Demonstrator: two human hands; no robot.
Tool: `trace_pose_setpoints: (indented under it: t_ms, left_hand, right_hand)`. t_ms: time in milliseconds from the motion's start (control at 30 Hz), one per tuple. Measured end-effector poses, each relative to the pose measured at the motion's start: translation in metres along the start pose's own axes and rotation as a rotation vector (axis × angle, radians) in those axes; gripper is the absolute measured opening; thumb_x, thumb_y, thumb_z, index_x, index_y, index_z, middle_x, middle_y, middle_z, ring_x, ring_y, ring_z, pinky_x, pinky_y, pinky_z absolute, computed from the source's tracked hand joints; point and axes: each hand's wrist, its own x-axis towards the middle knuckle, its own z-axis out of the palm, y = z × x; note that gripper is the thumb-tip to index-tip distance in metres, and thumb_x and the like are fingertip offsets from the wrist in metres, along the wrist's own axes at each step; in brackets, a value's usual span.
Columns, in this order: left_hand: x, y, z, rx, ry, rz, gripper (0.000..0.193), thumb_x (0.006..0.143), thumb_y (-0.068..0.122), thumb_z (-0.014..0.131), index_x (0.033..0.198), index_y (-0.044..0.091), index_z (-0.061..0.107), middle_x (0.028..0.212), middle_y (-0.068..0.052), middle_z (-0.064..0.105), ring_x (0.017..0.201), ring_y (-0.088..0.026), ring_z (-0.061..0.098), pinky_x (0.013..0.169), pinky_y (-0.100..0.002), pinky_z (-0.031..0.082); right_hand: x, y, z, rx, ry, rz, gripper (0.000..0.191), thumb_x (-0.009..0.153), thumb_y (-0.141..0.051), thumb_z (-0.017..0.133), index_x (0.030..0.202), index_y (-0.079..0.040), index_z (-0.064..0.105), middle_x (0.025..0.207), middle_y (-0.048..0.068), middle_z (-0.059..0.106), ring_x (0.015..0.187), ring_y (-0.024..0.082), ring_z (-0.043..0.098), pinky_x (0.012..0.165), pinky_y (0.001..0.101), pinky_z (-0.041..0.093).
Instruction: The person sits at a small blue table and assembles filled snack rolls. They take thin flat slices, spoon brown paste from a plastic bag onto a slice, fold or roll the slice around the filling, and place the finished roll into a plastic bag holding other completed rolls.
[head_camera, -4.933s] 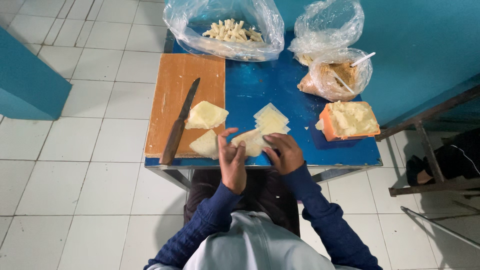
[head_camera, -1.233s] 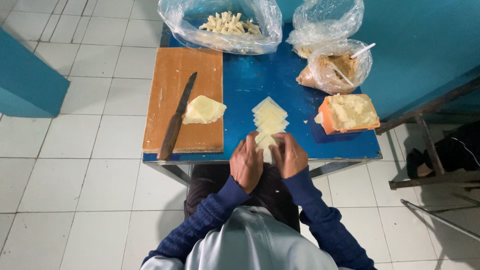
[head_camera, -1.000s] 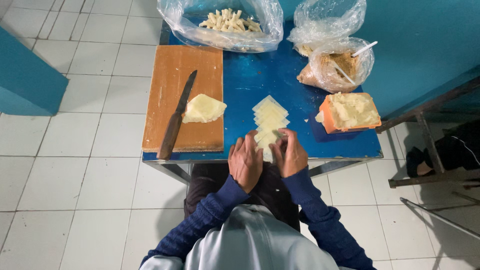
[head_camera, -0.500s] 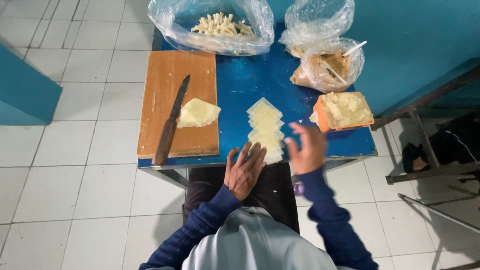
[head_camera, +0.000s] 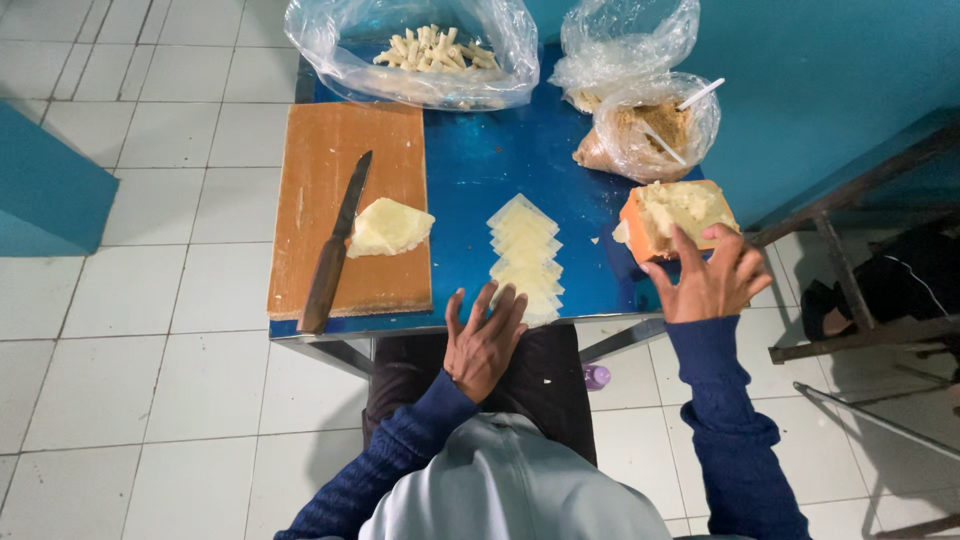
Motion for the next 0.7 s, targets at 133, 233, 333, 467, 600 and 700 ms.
trace_pose_setpoints:
  t_ms: [133,233,333,467,600,700]
  left_hand:
    - [0.000,0.000,-0.002,-0.013,-0.006,-0.012,0.042,0.099,0.026,0.066,0.139,0.013,0.061,0.142,-0.004,0.057,0.143,-0.024,0.042,0.118,-0.058,0.021]
    - [-0.001,-0.001,-0.001,-0.020,-0.014,-0.013,0.043,0.098,0.025,0.066,0.139,0.012,0.061,0.142,-0.005,0.057,0.143,-0.024,0.042,0.118,-0.058,0.020]
    - [0.000,-0.001,0.000,-0.024,-0.004,-0.017,0.042,0.098,0.025,0.066,0.138,0.013,0.061,0.142,-0.004,0.057,0.143,-0.024,0.041,0.119,-0.058,0.020]
    - [-0.001,-0.001,0.000,-0.027,-0.001,-0.006,0.043,0.099,0.025,0.066,0.139,0.012,0.061,0.142,-0.005,0.057,0.144,-0.024,0.041,0.119,-0.058,0.019]
    - [-0.002,-0.001,-0.002,-0.020,-0.018,-0.006,0.044,0.098,0.025,0.066,0.140,0.011,0.061,0.143,-0.005,0.057,0.144,-0.023,0.041,0.119,-0.058,0.018]
    - [-0.002,-0.002,-0.002,-0.007,-0.017,-0.001,0.045,0.098,0.025,0.066,0.141,0.012,0.060,0.144,-0.005,0.056,0.144,-0.023,0.041,0.119,-0.058,0.018]
  right_hand:
    - [0.000,-0.006,0.009,-0.009,-0.031,0.024,0.043,0.088,-0.041,0.087,0.124,-0.025,0.072,0.136,0.008,0.046,0.126,0.035,0.039,0.102,0.0523,0.029]
    - [0.001,-0.008,0.018,-0.004,-0.043,0.026,0.038,0.087,-0.035,0.088,0.121,-0.025,0.072,0.134,0.007,0.046,0.125,0.035,0.039,0.101,0.0523,0.028]
    - [0.003,-0.005,0.025,0.038,-0.039,0.021,0.033,0.086,-0.030,0.088,0.116,-0.024,0.074,0.132,0.007,0.046,0.125,0.035,0.039,0.100,0.0521,0.028]
    - [0.010,0.004,0.035,0.105,-0.078,0.044,0.029,0.079,-0.028,0.090,0.103,-0.021,0.075,0.127,0.005,0.046,0.121,0.036,0.039,0.095,0.0537,0.030]
    - [0.018,0.011,0.044,0.102,-0.155,0.093,0.031,0.072,-0.030,0.094,0.092,-0.019,0.074,0.126,0.006,0.044,0.121,0.036,0.039,0.091,0.0553,0.033]
    - [0.022,0.012,0.044,0.089,-0.186,0.106,0.037,0.069,-0.033,0.096,0.089,-0.016,0.070,0.128,0.010,0.042,0.120,0.038,0.038,0.090,0.0565,0.034]
